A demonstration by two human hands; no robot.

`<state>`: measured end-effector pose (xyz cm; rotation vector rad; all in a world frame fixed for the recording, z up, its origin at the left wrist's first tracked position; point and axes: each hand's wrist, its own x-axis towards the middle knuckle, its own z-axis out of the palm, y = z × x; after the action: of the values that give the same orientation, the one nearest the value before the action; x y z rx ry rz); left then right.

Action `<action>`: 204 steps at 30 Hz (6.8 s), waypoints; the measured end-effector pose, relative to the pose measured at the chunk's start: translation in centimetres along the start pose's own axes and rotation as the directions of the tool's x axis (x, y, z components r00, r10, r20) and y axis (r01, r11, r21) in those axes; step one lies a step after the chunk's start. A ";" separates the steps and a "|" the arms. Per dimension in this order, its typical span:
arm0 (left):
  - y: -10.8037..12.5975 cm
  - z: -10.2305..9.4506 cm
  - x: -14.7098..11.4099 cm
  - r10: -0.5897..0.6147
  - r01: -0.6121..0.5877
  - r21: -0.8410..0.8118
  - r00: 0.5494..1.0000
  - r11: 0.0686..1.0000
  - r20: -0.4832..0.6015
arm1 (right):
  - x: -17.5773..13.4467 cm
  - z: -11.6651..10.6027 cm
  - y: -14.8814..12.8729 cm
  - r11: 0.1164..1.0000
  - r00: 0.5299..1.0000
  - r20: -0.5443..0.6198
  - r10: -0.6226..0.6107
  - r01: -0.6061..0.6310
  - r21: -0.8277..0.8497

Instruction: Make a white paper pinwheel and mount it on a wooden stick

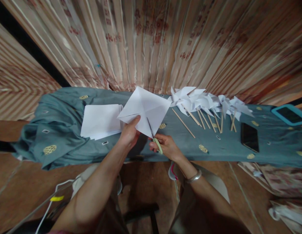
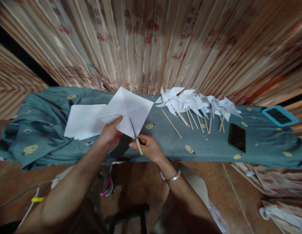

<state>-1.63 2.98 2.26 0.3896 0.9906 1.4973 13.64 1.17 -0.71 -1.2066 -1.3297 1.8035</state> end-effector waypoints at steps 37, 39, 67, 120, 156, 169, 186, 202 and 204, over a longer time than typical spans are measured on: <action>0.3 -0.2 0.3 -0.003 0.004 0.034 1.000 0.999 -0.023 | -1.2 -0.2 -1.0 0.998 0.988 0.157 0.002 -0.013 0.068; 0.2 -0.4 0.6 0.053 -0.052 0.043 0.998 0.998 -0.026 | -1.5 -0.3 -1.2 0.994 0.982 0.185 0.029 -0.048 0.097; -0.9 -0.8 0.6 0.098 -0.102 0.136 0.995 0.986 0.036 | -1.4 -0.6 -1.6 0.998 0.986 0.157 0.056 -0.061 0.024; -1.0 -0.6 0.3 0.095 -0.097 0.125 0.995 0.987 0.025 | -0.7 0.1 -0.9 1.000 0.993 0.116 -0.005 0.006 -0.004; 0.6 -1.0 -1.8 -0.178 0.176 0.038 0.911 0.984 0.371 | 1.9 -5.2 -2.7 0.868 0.817 -0.572 -0.074 0.335 0.366; 0.1 -0.2 -1.0 -0.122 0.118 -0.149 0.992 0.982 -0.016 | 2.5 -1.8 -2.6 0.944 0.868 -0.459 -0.191 0.291 0.157; 1.8 -2.4 2.3 0.002 -0.008 -0.160 0.999 0.987 -0.037 | -0.1 -0.8 -0.8 0.987 0.973 0.217 0.074 -0.041 -0.152; 1.5 -2.7 2.2 -0.014 0.009 -0.099 0.998 0.995 -0.055 | 0.3 -0.1 -1.0 0.986 0.976 0.203 0.084 -0.051 -0.160; 1.6 -2.7 2.2 -0.021 0.016 -0.097 0.999 0.995 -0.048 | 0.3 -0.1 -1.0 0.986 0.976 0.201 0.080 -0.048 -0.159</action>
<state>-5.11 4.21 1.24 0.2744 0.9537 1.5380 13.58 1.84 0.08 -1.1782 -1.5876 1.9458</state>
